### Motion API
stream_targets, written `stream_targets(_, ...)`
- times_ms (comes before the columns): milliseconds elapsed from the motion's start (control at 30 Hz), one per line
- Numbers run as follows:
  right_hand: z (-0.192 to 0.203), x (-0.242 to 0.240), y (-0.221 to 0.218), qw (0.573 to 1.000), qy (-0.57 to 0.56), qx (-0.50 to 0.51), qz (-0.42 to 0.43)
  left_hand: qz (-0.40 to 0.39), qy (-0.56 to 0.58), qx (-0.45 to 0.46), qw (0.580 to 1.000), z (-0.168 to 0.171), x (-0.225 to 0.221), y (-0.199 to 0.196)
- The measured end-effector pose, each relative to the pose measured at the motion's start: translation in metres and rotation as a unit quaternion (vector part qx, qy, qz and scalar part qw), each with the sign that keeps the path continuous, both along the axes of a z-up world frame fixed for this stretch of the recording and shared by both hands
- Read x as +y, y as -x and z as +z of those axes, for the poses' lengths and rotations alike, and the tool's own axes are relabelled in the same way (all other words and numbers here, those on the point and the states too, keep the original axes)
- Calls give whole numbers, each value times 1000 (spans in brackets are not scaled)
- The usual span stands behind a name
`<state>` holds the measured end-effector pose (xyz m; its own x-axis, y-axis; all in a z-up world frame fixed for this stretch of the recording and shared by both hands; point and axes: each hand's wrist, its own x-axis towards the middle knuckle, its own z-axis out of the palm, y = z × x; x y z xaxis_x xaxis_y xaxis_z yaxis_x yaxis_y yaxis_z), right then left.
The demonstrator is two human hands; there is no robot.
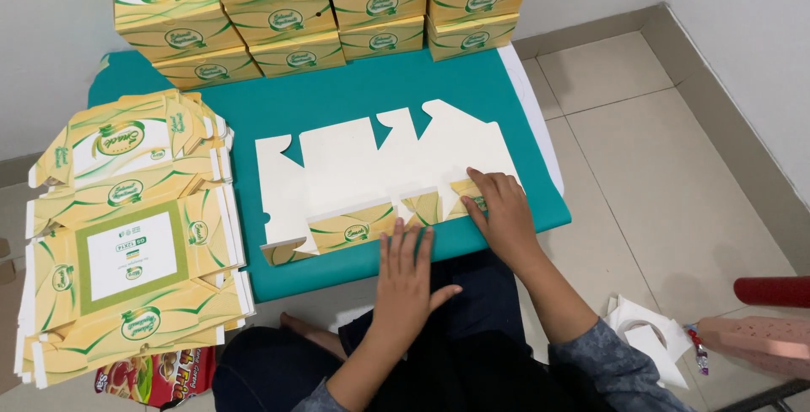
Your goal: The person folds a flat cardboard box blank into a rectangular box by hand, creasing the sides and tucking the flaps to form the structure. The finished box is placed on a stack of similar boxes.
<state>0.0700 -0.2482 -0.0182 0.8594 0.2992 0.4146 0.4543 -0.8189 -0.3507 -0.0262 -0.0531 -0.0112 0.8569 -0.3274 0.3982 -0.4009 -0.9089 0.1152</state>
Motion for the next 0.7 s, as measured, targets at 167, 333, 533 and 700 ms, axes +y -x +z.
stream_targets(167,-4,4,0,999,31,9,-36,-34,-26,-1,999,-8,-22,-10)
stream_targets(333,4,8,0,997,37,41,-47,-21,-28,32,999,-18,-21,-27)
stream_targets(533,0,9,4,996,33,52,-67,-12,-21,61,998,-19,-30,-25)
stream_targets(700,-5,10,4,996,29,56,-65,-3,-10,73,997,-23,-33,-29)
